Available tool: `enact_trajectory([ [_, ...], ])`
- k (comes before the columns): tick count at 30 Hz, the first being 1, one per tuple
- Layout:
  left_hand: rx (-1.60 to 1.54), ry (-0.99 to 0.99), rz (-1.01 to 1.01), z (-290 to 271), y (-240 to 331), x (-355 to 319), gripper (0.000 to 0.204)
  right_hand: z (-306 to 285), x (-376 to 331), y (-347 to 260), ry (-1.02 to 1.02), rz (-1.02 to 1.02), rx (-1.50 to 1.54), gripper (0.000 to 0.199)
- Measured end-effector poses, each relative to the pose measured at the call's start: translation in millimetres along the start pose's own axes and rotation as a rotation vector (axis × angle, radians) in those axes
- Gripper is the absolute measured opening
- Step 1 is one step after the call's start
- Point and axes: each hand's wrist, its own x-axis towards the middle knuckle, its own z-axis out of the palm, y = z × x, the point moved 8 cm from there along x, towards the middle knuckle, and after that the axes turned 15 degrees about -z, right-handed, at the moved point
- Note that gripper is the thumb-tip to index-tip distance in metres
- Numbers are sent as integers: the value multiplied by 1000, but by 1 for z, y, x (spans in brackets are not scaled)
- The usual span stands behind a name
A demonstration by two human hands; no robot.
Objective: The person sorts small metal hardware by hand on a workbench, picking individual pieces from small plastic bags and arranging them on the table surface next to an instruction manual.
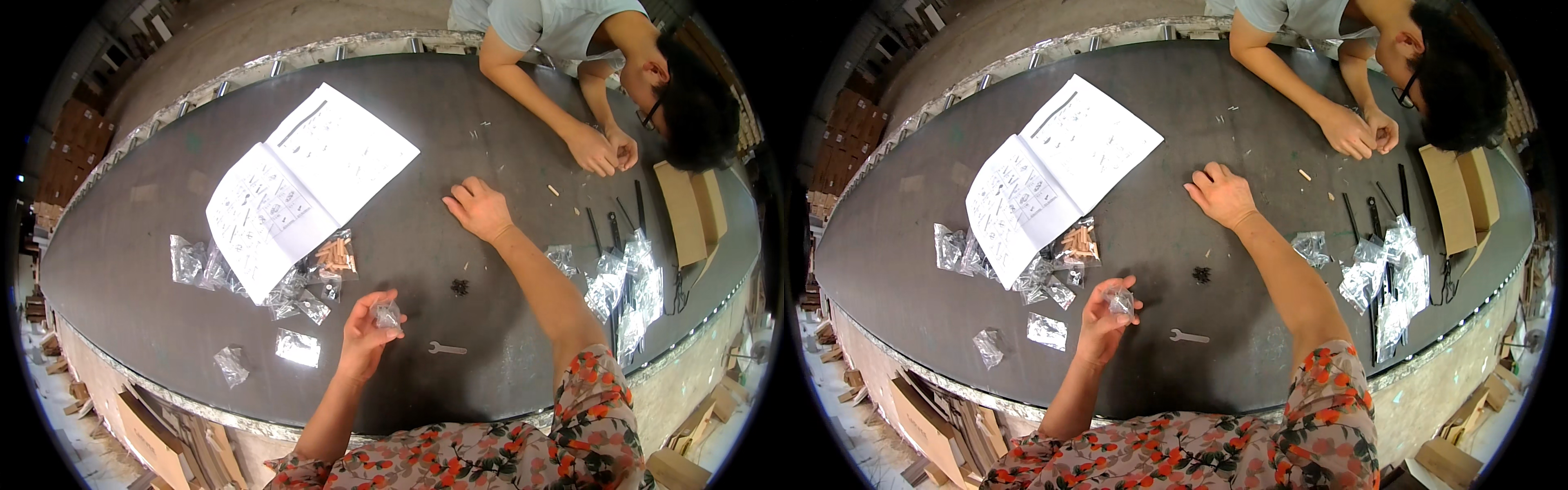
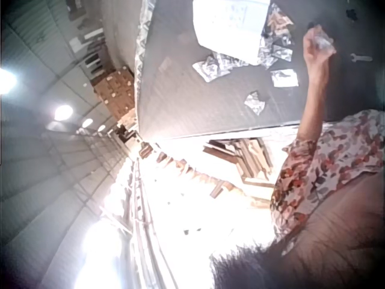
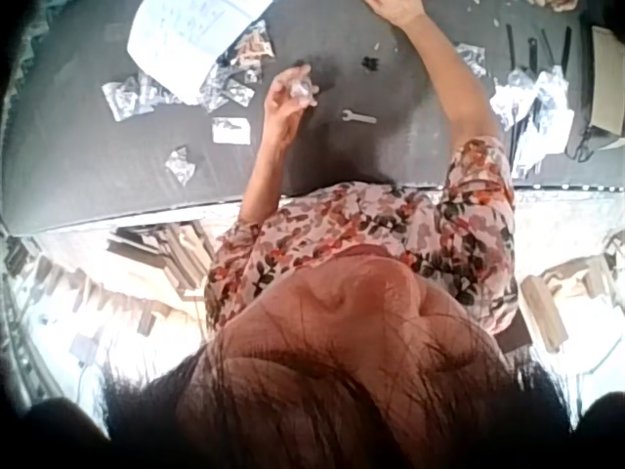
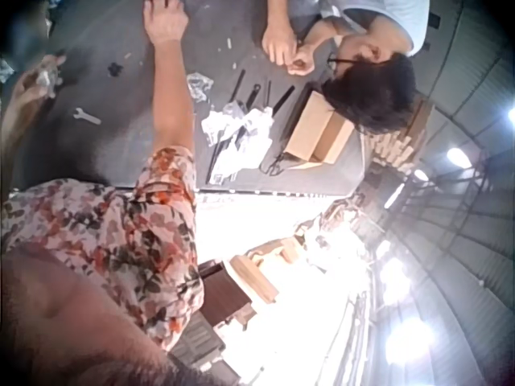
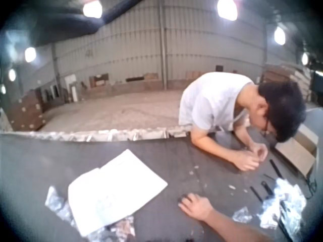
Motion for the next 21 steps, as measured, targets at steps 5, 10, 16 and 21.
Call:
enact_trajectory([
  [5,-10,-32,-2,10,8,22,54,-30,-32,28,389,446,274,14],
  [10,-44,-122,56,23,32,64,53,-22,-90,70,453,884,448,12],
  [16,-84,-176,100,39,55,127,51,-28,-91,103,169,921,470,11],
  [21,-94,-261,136,65,71,161,49,-28,-84,103,174,894,392,12],
])
